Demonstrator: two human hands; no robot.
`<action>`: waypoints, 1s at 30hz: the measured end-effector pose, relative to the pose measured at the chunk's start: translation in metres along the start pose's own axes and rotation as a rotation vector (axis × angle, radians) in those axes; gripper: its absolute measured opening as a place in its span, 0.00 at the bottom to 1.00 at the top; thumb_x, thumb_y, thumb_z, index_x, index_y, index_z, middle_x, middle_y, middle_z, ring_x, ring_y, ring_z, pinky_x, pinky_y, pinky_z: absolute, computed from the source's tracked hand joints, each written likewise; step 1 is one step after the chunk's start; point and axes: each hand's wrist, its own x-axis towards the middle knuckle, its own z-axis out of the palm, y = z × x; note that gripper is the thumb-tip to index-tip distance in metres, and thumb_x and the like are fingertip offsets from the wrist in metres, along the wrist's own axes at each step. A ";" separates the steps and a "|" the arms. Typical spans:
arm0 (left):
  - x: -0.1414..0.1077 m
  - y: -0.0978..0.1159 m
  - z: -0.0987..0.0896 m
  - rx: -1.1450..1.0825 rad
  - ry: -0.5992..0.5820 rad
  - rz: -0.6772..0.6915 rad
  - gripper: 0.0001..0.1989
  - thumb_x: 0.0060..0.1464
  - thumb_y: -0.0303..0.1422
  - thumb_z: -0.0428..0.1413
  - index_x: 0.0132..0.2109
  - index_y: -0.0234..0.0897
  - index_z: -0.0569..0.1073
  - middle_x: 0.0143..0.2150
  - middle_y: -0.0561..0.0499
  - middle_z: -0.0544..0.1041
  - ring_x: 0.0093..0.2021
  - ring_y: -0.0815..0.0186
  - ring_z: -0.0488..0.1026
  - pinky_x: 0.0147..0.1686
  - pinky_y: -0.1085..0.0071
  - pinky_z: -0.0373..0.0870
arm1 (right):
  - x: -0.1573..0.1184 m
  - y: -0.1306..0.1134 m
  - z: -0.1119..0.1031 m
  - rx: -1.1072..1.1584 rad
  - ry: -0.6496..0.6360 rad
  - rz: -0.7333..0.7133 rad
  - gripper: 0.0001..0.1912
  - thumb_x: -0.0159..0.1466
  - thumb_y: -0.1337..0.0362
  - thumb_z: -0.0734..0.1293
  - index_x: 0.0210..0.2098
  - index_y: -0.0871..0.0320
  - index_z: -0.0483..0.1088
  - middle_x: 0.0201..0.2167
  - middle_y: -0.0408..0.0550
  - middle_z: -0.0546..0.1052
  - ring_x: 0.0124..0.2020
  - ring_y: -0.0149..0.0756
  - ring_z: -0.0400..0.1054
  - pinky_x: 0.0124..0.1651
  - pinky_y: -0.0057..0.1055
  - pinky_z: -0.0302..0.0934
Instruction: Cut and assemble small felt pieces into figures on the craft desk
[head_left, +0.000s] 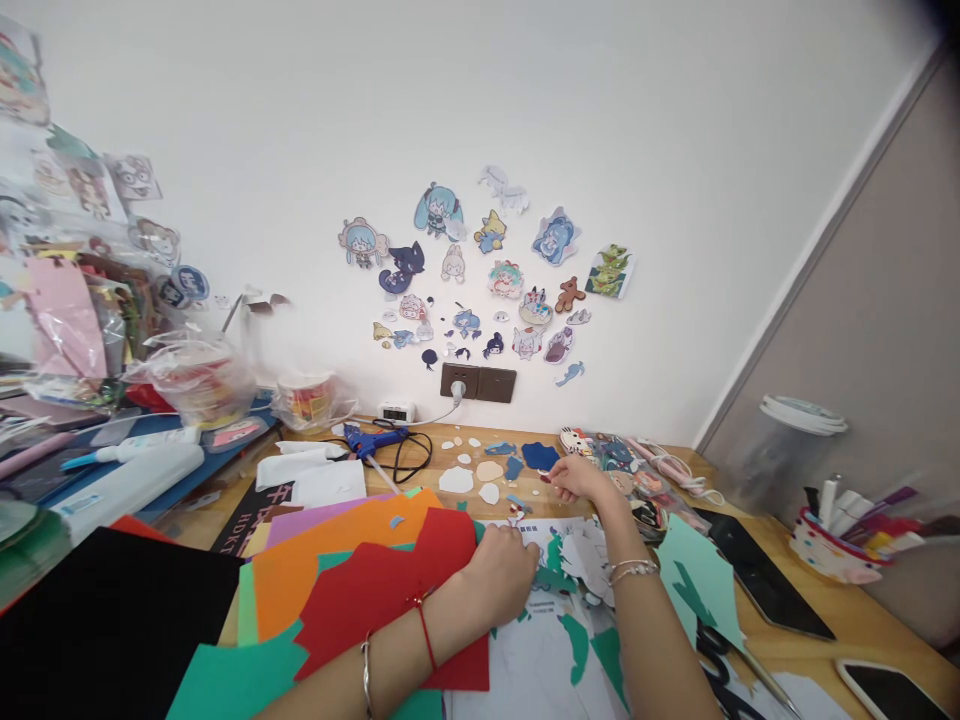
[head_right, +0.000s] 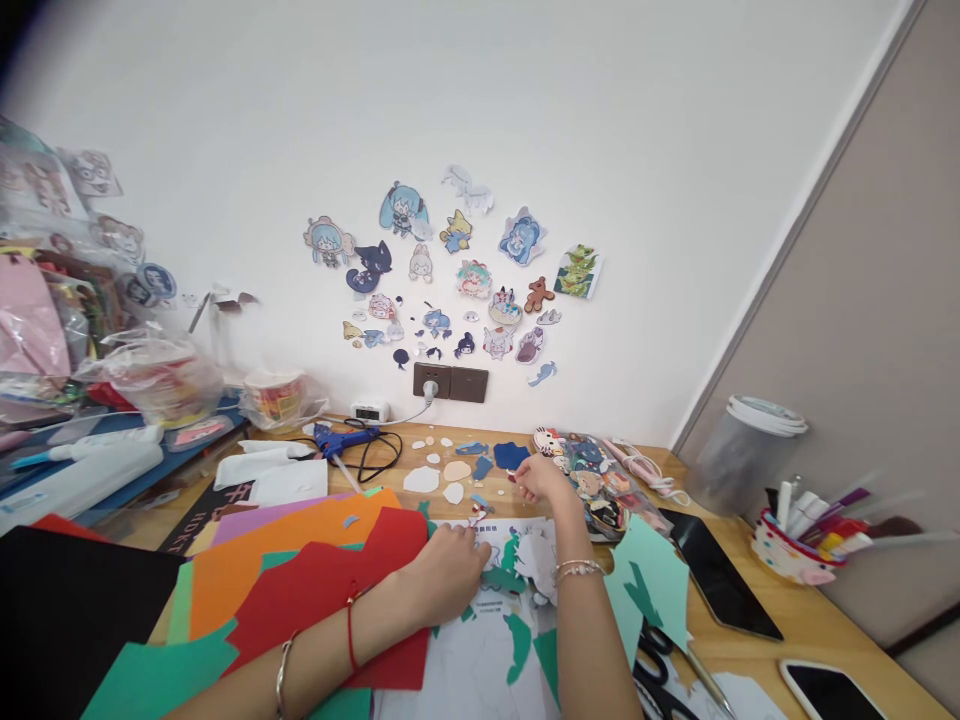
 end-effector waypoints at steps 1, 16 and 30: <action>0.000 0.000 0.000 0.000 0.001 0.000 0.12 0.56 0.35 0.51 0.45 0.32 0.67 0.40 0.47 0.70 0.39 0.64 0.70 0.37 0.63 0.69 | 0.000 0.000 0.000 -0.017 0.000 0.000 0.11 0.64 0.61 0.60 0.40 0.62 0.66 0.33 0.45 0.72 0.28 0.28 0.67 0.31 0.29 0.65; 0.002 0.001 0.002 -0.004 0.011 -0.005 0.12 0.56 0.35 0.51 0.45 0.32 0.67 0.40 0.47 0.70 0.39 0.63 0.69 0.37 0.63 0.69 | 0.000 0.006 0.003 -0.168 0.032 -0.041 0.12 0.63 0.62 0.61 0.43 0.62 0.65 0.37 0.47 0.71 0.33 0.31 0.67 0.34 0.33 0.65; 0.000 0.001 -0.001 -0.013 0.009 -0.005 0.12 0.56 0.35 0.51 0.44 0.32 0.67 0.40 0.47 0.70 0.39 0.64 0.69 0.37 0.63 0.69 | -0.005 -0.004 -0.003 -0.123 0.027 -0.080 0.09 0.62 0.63 0.62 0.38 0.63 0.68 0.38 0.47 0.72 0.36 0.33 0.68 0.38 0.34 0.65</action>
